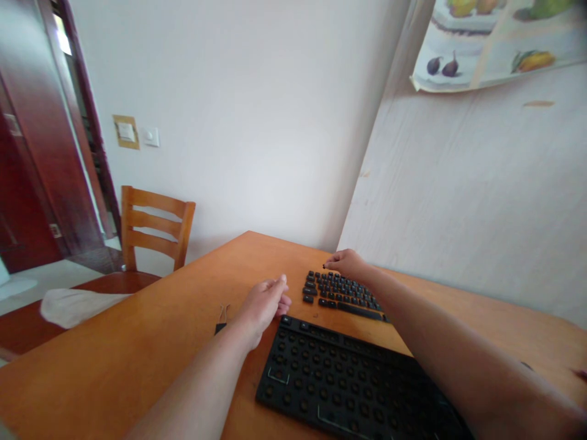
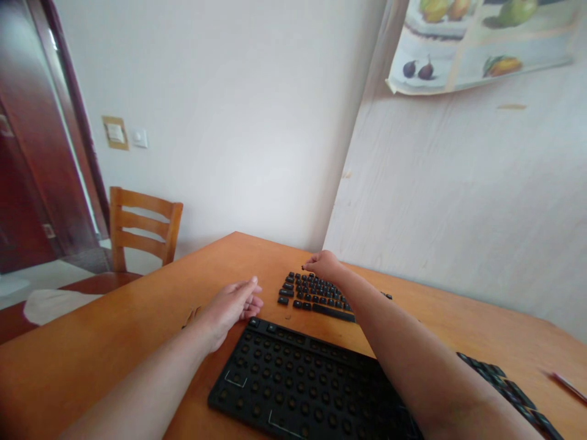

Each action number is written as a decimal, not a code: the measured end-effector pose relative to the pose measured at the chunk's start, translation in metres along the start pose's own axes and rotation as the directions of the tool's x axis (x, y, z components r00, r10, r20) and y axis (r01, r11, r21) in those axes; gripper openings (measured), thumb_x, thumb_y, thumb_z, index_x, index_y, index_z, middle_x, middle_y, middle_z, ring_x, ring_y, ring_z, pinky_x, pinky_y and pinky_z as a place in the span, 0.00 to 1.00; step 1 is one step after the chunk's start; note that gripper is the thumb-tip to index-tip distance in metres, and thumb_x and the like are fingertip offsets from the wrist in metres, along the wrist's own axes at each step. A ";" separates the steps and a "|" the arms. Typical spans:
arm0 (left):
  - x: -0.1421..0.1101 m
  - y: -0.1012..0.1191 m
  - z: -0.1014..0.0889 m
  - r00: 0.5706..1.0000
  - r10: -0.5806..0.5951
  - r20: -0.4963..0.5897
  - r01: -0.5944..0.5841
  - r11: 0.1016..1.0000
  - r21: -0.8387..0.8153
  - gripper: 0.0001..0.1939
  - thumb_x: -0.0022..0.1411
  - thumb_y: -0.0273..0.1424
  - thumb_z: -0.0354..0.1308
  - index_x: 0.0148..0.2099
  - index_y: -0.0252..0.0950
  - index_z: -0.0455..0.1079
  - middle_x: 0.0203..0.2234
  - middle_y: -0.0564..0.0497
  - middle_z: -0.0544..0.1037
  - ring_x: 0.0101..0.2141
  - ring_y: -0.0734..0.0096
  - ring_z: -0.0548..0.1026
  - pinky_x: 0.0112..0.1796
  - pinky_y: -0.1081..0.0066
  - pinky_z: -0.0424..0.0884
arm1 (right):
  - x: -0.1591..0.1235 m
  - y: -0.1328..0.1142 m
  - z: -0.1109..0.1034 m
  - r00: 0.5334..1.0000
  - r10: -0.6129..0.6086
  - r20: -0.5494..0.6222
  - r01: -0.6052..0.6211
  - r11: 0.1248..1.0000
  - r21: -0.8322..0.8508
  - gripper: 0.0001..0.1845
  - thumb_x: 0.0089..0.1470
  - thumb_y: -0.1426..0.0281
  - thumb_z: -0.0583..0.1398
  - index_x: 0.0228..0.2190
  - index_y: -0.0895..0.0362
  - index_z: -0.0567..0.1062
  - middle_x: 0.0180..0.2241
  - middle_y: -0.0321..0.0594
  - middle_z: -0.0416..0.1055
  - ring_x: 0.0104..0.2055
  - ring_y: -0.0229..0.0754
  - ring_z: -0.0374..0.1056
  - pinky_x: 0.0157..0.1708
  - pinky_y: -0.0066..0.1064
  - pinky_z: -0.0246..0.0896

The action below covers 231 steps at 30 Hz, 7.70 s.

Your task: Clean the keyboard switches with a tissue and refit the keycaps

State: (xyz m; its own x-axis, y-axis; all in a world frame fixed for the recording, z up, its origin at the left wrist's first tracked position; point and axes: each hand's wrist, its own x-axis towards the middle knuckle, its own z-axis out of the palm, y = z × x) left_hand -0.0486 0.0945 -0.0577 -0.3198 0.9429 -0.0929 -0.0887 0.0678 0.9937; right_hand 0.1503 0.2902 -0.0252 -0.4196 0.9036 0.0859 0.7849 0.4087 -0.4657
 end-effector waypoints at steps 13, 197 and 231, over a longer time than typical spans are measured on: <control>0.001 0.003 0.002 1.000 -0.005 -0.002 0.005 1.000 -0.017 0.26 0.59 0.52 0.58 0.40 0.31 0.72 0.25 0.48 0.76 0.27 0.71 0.74 0.31 0.71 0.71 | -0.102 -0.035 -0.012 0.983 -0.165 0.076 0.139 0.953 0.268 0.14 0.52 0.59 0.62 0.31 0.58 0.80 0.28 0.36 0.74 0.29 0.36 0.64 0.31 0.28 0.59; 0.004 -0.001 0.003 0.999 0.032 0.010 -0.033 0.998 0.046 0.20 0.62 0.47 0.56 0.34 0.33 0.70 0.26 0.47 0.76 0.28 0.68 0.75 0.32 0.69 0.71 | -0.189 -0.092 0.006 0.884 -0.439 0.158 0.467 0.831 -0.302 0.15 0.60 0.75 0.54 0.25 0.57 0.75 0.28 0.39 0.70 0.34 0.37 0.67 0.37 0.28 0.58; 0.005 0.000 -0.012 0.970 0.115 0.214 -0.142 0.983 0.117 0.22 0.53 0.48 0.64 0.40 0.34 0.72 0.32 0.48 0.78 0.31 0.72 0.75 0.35 0.73 0.69 | -0.306 -0.026 -0.035 0.867 -0.482 -0.122 0.424 0.845 -0.327 0.18 0.64 0.65 0.54 0.23 0.55 0.67 0.23 0.37 0.67 0.27 0.37 0.61 0.28 0.32 0.50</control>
State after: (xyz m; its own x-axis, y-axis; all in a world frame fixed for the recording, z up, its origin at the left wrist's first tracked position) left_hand -0.0613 0.0957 -0.0592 -0.1182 0.9923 0.0374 0.0691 -0.0294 0.9972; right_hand 0.2743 0.0079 -0.0087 -0.6868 0.6023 0.4069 0.6343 0.7700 -0.0691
